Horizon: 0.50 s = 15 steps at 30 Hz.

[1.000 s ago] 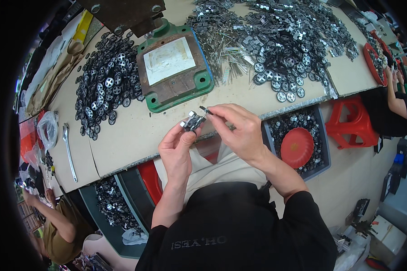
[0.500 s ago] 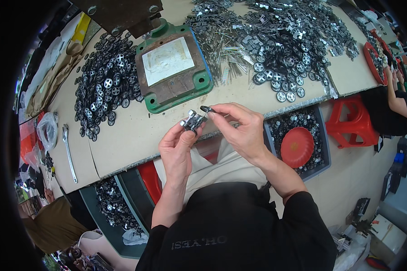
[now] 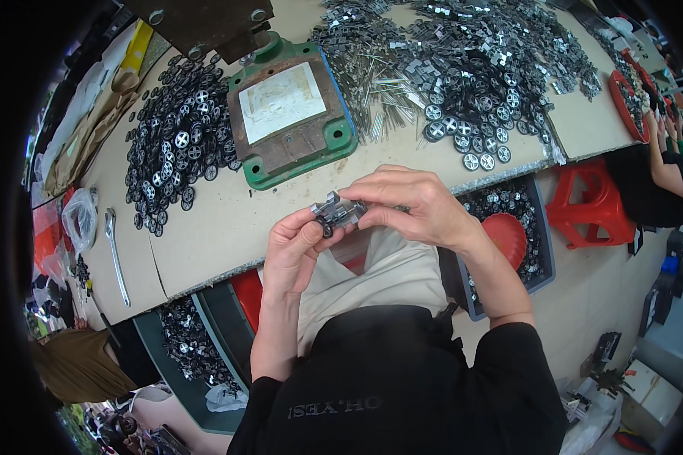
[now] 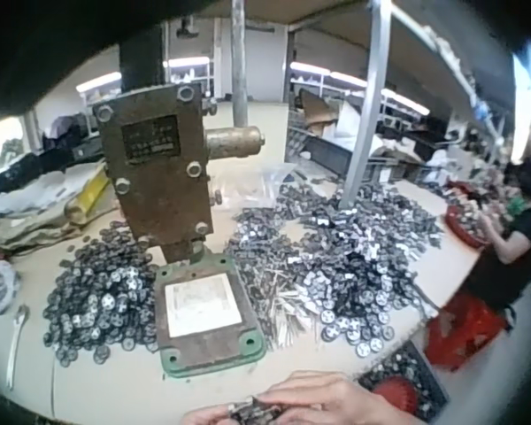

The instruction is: The person repeatedly assembles wheels and metal pins onto brackets by hand and presses the components together using a manual press machine.

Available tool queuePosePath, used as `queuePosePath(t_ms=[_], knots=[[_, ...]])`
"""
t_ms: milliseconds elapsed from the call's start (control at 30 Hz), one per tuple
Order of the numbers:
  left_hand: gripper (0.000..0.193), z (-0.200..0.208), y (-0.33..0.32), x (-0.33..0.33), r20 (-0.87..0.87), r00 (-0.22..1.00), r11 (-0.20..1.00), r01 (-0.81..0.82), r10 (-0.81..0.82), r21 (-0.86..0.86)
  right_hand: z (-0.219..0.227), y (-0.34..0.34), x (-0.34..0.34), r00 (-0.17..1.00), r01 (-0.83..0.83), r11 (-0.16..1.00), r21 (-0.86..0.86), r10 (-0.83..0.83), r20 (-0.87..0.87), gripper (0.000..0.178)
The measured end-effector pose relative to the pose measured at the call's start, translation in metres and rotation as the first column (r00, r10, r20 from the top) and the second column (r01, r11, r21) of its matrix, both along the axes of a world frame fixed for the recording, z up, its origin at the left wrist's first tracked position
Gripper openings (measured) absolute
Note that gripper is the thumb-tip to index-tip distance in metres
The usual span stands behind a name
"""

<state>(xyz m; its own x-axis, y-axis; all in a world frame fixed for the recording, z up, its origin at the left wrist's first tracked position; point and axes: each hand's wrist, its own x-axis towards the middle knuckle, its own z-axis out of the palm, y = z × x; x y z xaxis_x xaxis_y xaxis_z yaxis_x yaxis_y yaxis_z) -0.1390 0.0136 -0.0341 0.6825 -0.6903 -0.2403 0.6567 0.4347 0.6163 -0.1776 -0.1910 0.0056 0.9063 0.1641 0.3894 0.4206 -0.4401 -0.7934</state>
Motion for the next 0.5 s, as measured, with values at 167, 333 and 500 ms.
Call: queuePosePath(t_ms=[167, 333, 500], knots=[[0.029, -0.003, -0.004, -0.010, 0.374, 0.911, 0.956, -0.245, 0.171, 0.160, -0.011, 0.008, -0.005, 0.913, 0.149, 0.962, 0.230, -0.045, -0.405, 0.028], [0.028, -0.001, -0.011, -0.012, 0.153, 0.970, 0.980, -0.198, 0.191, 0.034, -0.025, 0.017, -0.008, 0.826, 0.334, 0.782, 0.526, 0.027, -0.564, 0.016], [0.034, 0.006, -0.006, -0.004, 0.231, 0.973, 0.988, -0.039, 0.004, 0.149, -0.010, 0.011, -0.008, 0.917, 0.126, 0.978, 0.165, -0.051, -0.396, 0.012]])
